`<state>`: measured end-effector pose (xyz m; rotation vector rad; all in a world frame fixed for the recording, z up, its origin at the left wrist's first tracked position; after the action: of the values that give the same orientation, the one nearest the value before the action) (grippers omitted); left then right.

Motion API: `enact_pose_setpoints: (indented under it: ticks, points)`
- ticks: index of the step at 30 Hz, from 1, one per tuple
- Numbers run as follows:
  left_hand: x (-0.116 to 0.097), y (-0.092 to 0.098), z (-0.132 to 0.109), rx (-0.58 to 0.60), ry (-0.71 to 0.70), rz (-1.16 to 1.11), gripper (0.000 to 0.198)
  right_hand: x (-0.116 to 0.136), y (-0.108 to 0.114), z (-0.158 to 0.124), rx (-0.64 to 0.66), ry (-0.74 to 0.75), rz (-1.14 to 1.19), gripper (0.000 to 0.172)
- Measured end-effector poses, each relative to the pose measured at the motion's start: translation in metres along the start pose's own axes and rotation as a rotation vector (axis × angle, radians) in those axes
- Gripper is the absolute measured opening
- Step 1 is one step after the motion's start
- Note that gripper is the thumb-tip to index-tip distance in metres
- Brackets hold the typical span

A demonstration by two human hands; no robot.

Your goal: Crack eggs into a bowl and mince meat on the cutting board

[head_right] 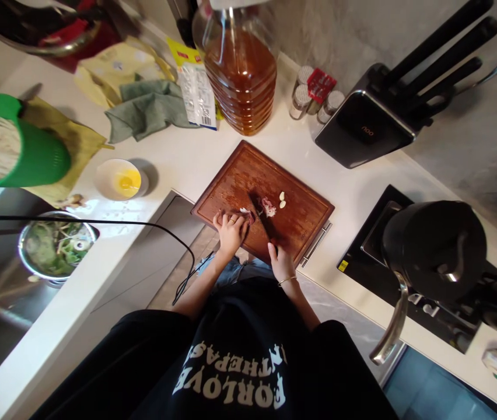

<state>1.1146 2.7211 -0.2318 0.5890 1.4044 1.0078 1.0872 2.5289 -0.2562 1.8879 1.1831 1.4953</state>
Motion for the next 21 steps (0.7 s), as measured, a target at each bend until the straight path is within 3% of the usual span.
enact_pose_setpoints:
  ticks: [5, 9, 16, 21]
  points:
    - [0.000, 0.001, -0.002, 0.001, -0.003, 0.005, 0.021, -0.014, 0.012, 0.001, -0.049, -0.036, 0.066, 0.060]
    - [0.002, 0.001, -0.003, -0.006, 0.001, 0.006, 0.021, -0.005, 0.017, -0.003, -0.070, 0.005, 0.052, 0.058]
    - [0.006, -0.001, -0.006, -0.036, -0.008, 0.008, 0.020, 0.012, 0.004, -0.016, 0.026, 0.029, -0.030, 0.054]
    - [0.006, 0.000, -0.003, -0.030, -0.001, 0.001, 0.021, 0.013, 0.000, -0.021, 0.017, 0.035, 0.011, 0.054]
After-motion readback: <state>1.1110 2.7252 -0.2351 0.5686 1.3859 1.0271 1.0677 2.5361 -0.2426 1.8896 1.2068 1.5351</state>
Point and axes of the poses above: each hand's wrist, its own z-axis towards the middle knuckle, its own y-axis out of the back of the hand, x = y × z, the point moved 9 cm from there along z, towards the middle knuckle, and after that the axes turned 1 degree about -z, right-handed, at the moved point
